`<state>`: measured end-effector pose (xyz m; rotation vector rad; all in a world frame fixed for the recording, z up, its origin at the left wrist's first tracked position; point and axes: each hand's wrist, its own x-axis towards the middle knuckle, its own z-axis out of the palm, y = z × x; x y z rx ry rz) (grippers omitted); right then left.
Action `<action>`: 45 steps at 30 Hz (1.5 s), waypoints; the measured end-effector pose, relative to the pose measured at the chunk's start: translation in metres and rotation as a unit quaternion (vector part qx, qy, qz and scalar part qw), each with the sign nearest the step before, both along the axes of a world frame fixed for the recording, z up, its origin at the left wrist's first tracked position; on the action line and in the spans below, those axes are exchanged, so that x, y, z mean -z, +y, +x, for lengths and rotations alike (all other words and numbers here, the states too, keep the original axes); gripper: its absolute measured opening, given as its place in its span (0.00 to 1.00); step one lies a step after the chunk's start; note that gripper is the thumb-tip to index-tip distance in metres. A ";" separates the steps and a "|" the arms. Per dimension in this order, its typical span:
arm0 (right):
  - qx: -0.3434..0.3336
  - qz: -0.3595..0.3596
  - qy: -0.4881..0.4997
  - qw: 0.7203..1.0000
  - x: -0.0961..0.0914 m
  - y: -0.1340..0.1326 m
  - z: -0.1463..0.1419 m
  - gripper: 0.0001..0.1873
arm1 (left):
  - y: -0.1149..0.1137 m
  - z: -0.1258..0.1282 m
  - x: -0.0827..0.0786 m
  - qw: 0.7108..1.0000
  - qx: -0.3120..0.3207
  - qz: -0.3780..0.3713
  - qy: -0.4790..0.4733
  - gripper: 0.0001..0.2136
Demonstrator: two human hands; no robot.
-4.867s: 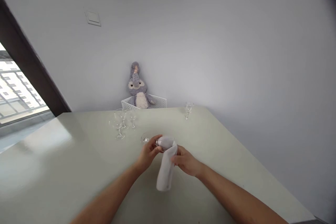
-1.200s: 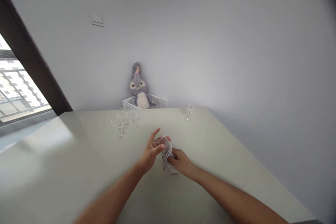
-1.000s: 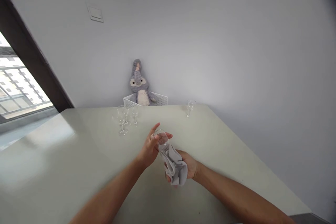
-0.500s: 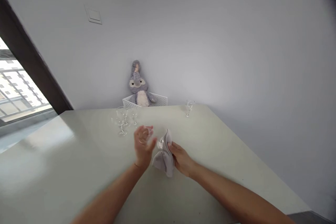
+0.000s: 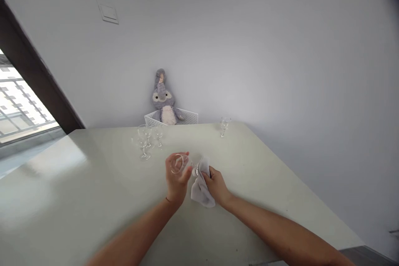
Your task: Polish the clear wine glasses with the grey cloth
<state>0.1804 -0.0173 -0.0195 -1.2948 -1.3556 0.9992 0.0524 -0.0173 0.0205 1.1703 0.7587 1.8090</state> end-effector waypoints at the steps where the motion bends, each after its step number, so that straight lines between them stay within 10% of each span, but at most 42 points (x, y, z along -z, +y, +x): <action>1: 0.008 0.027 -0.064 0.998 0.003 0.000 0.001 0.10 | 0.003 -0.002 -0.002 0.999 -0.004 -0.025 -0.031 0.19; 9: -0.143 0.186 -0.394 0.889 0.002 -0.005 0.008 0.11 | 0.041 -0.030 -0.001 0.963 0.018 -0.167 -0.210 0.15; 12: -0.255 0.250 -0.426 0.831 -0.014 -0.016 0.006 0.21 | 0.049 -0.043 -0.009 0.972 -0.029 -0.111 -0.207 0.14; 15: -0.228 0.294 -0.450 0.812 -0.033 -0.024 0.008 0.27 | 0.045 -0.050 -0.019 0.986 -0.072 -0.018 -0.148 0.15; 20: -0.056 0.319 -0.477 0.817 -0.059 -0.017 0.008 0.21 | 0.020 -0.031 -0.022 0.997 -0.034 0.069 -0.021 0.20; 26: -0.065 0.175 -0.490 0.852 -0.047 0.016 0.003 0.11 | -0.002 0.004 -0.016 0.996 0.075 0.046 0.016 0.29; 30: 0.074 0.054 -0.411 0.907 -0.027 0.058 0.044 0.12 | 0.009 0.001 0.001 0.995 0.066 -0.019 0.077 0.32; 37: 0.229 -0.049 -0.373 0.898 -0.006 0.127 0.125 0.17 | 0.047 -0.012 0.057 0.967 0.070 -0.138 0.203 0.15; 45: 0.259 -0.071 -0.340 0.901 0.007 0.160 0.136 0.15 | 0.056 -0.015 0.057 0.974 0.063 -0.183 0.120 0.17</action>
